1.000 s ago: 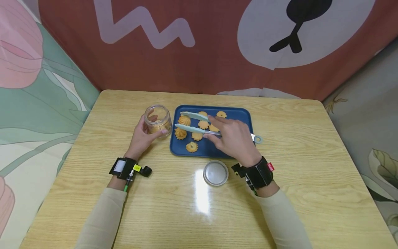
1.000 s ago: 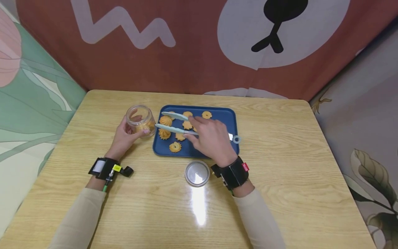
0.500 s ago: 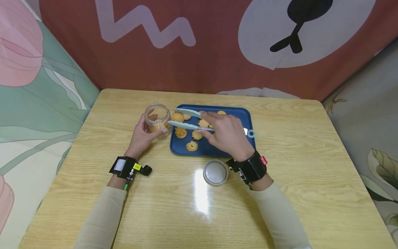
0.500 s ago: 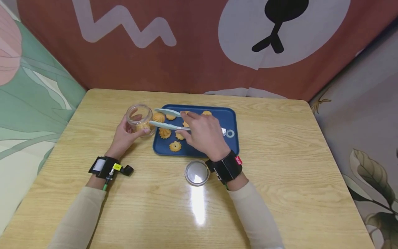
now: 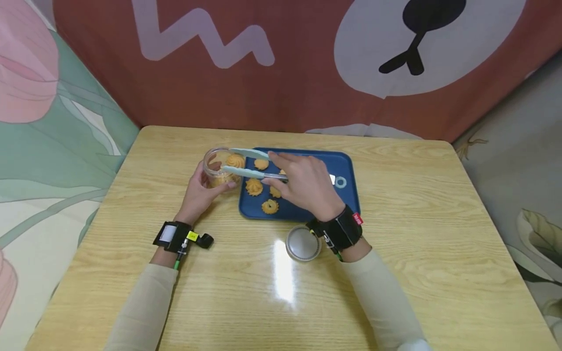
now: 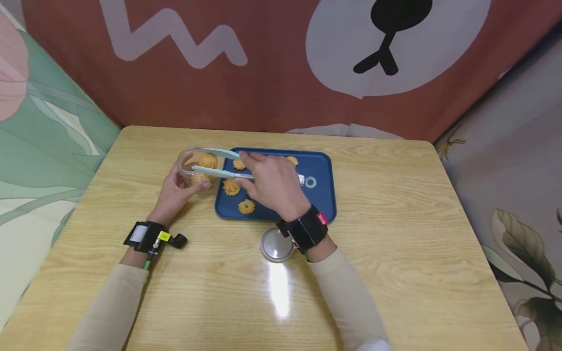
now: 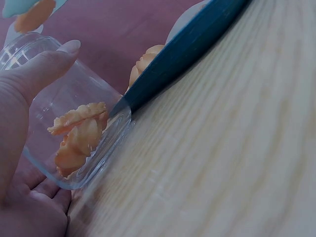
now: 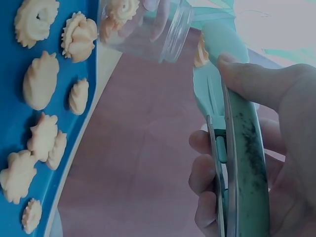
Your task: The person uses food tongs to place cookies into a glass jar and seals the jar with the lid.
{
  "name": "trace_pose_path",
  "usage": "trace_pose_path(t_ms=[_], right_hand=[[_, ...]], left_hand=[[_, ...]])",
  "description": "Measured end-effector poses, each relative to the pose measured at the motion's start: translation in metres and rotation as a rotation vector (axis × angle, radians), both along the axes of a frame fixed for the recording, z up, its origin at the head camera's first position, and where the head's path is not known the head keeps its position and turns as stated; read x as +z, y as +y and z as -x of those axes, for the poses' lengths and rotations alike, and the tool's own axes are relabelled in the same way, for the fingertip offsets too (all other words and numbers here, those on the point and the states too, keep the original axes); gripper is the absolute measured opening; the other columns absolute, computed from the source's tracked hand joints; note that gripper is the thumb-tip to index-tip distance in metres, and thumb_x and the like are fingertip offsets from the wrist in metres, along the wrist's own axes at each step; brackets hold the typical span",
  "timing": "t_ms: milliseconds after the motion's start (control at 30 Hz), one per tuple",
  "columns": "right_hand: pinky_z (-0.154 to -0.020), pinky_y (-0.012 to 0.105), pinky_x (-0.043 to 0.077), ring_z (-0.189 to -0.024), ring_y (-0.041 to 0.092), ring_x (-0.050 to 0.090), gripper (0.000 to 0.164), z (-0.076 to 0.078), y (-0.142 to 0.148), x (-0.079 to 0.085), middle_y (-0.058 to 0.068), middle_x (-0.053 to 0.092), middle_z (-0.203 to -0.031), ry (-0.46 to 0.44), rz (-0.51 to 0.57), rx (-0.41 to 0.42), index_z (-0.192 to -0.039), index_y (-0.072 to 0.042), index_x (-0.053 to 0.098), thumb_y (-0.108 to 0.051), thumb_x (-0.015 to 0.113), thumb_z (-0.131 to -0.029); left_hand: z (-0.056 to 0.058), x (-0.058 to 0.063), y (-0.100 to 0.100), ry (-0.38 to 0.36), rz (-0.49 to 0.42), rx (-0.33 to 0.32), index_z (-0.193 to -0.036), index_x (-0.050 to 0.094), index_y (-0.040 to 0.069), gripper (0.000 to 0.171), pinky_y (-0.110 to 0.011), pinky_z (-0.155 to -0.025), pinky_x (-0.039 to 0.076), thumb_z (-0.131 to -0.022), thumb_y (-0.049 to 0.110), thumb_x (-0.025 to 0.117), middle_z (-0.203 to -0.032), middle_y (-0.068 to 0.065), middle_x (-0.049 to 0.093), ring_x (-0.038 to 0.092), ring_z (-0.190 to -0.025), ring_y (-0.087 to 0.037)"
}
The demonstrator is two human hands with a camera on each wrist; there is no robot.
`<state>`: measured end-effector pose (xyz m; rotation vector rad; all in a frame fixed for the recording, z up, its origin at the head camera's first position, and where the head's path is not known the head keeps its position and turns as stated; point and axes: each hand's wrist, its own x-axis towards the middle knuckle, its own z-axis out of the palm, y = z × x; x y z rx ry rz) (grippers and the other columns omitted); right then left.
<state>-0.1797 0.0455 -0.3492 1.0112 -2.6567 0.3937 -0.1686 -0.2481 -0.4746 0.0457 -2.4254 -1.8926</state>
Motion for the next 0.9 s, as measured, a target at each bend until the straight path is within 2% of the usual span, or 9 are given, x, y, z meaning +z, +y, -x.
trace_pose_path(t_ms=[167, 400, 567, 900], right_hand=[[-0.053, 0.030, 0.052, -0.075, 0.021, 0.073, 0.062, 0.004, -0.010, 0.001, 0.010, 0.076, -0.129, 0.000, -0.012, 0.001, -0.146, -0.016, 0.064, -0.054, 0.070, -0.097], [-0.057, 0.031, 0.056, -0.078, 0.019, 0.074, 0.063, 0.009, -0.022, 0.001, 0.007, 0.076, -0.131, -0.007, -0.040, -0.002, -0.147, -0.016, 0.063, -0.053, 0.072, -0.097], [-0.068, 0.034, 0.062, -0.082, 0.020, 0.076, 0.063, 0.013, -0.029, 0.001, 0.008, 0.074, -0.134, 0.002, -0.072, 0.001, -0.147, -0.015, 0.063, -0.055, 0.068, -0.098], [-0.067, 0.034, 0.061, -0.076, 0.019, 0.073, 0.062, 0.019, -0.036, 0.000, 0.007, 0.076, -0.131, 0.004, -0.089, -0.005, -0.147, -0.014, 0.063, -0.054, 0.069, -0.099]], left_hand=[[-0.001, 0.000, -0.001, -0.004, -0.015, -0.002, -0.165, 0.032, 0.029, 0.095, -0.049, -0.135, 0.022, -0.088, 0.025, 0.088, -0.158, -0.010, 0.051, 0.039, -0.155, -0.024], [0.001, 0.000, -0.001, -0.005, -0.024, -0.008, -0.163, 0.034, 0.033, 0.091, -0.045, -0.136, 0.018, -0.089, 0.025, 0.087, -0.168, 0.001, 0.038, 0.026, -0.162, -0.015], [0.000, 0.001, -0.001, -0.011, -0.030, -0.007, -0.161, 0.035, 0.038, 0.091, -0.044, -0.136, 0.019, -0.088, 0.024, 0.087, -0.166, 0.002, 0.041, 0.029, -0.161, -0.016], [0.000, 0.002, 0.000, 0.011, -0.031, -0.011, -0.162, 0.033, 0.039, 0.094, -0.043, -0.136, 0.019, -0.088, 0.022, 0.087, -0.164, 0.001, 0.044, 0.032, -0.160, -0.018]])
